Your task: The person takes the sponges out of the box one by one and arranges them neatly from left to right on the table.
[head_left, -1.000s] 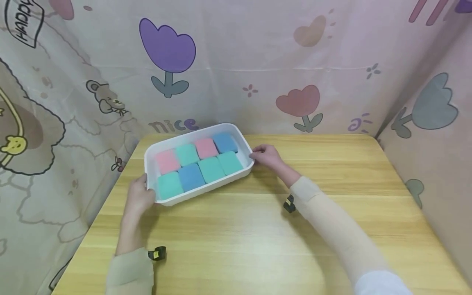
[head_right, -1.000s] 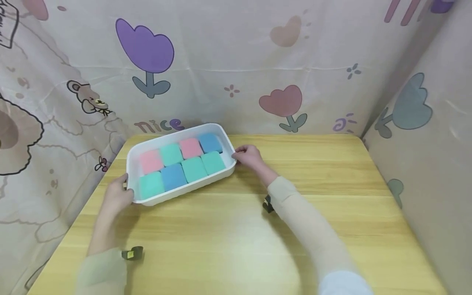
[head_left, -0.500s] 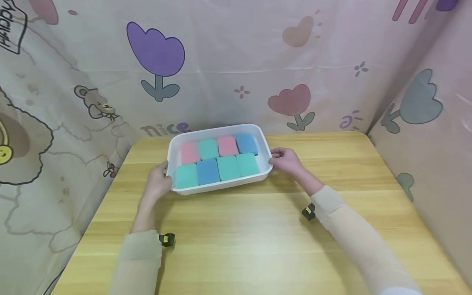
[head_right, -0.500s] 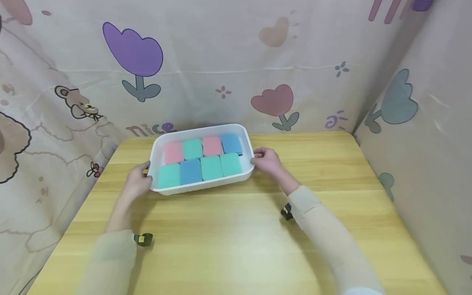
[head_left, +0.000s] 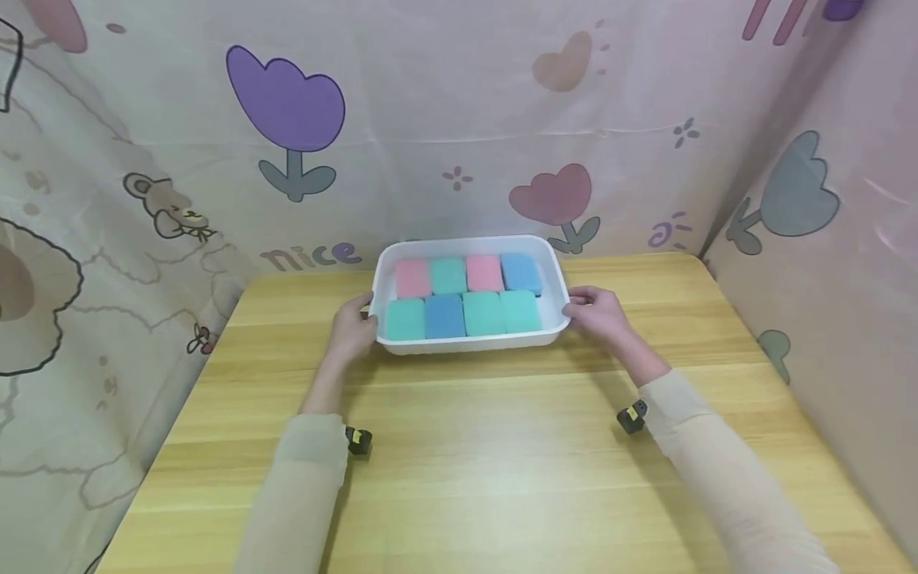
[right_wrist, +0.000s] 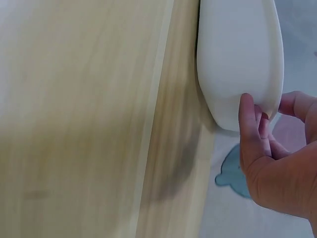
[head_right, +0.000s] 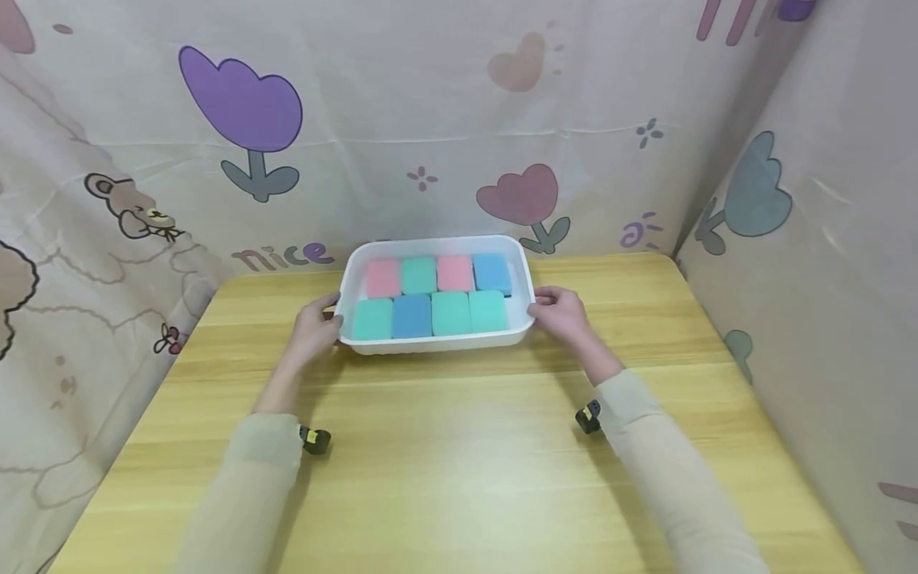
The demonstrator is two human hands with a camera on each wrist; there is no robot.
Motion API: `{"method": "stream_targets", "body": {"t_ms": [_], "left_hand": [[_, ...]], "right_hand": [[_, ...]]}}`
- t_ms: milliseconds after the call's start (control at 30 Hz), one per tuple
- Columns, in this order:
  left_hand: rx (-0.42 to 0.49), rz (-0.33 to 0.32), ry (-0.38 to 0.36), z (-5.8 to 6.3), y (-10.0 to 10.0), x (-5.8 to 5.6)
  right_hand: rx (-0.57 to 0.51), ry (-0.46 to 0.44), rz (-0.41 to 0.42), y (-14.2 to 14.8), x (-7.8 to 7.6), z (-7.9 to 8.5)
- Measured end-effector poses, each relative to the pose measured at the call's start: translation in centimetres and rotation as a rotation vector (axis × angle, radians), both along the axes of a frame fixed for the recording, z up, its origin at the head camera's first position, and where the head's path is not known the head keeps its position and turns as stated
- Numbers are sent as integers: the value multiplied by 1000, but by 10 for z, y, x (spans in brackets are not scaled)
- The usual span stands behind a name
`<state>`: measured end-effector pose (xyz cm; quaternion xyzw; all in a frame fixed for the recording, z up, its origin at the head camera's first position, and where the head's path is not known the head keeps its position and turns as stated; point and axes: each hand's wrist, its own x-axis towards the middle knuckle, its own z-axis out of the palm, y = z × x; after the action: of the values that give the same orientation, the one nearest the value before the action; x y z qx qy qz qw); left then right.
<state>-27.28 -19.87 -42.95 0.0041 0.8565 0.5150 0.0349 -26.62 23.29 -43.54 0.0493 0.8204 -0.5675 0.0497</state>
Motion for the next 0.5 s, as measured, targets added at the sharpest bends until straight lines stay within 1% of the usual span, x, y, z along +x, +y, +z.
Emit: {"method": "stream_targets", "body": {"t_ms": [233,500], "left_hand": [[53,7,2,-2,25,-12],[81,7,9,-6,42,-20]], "right_hand": [[-12,-9,-34,20,3,3],[-3,-7,-53,35,4,4]]}}
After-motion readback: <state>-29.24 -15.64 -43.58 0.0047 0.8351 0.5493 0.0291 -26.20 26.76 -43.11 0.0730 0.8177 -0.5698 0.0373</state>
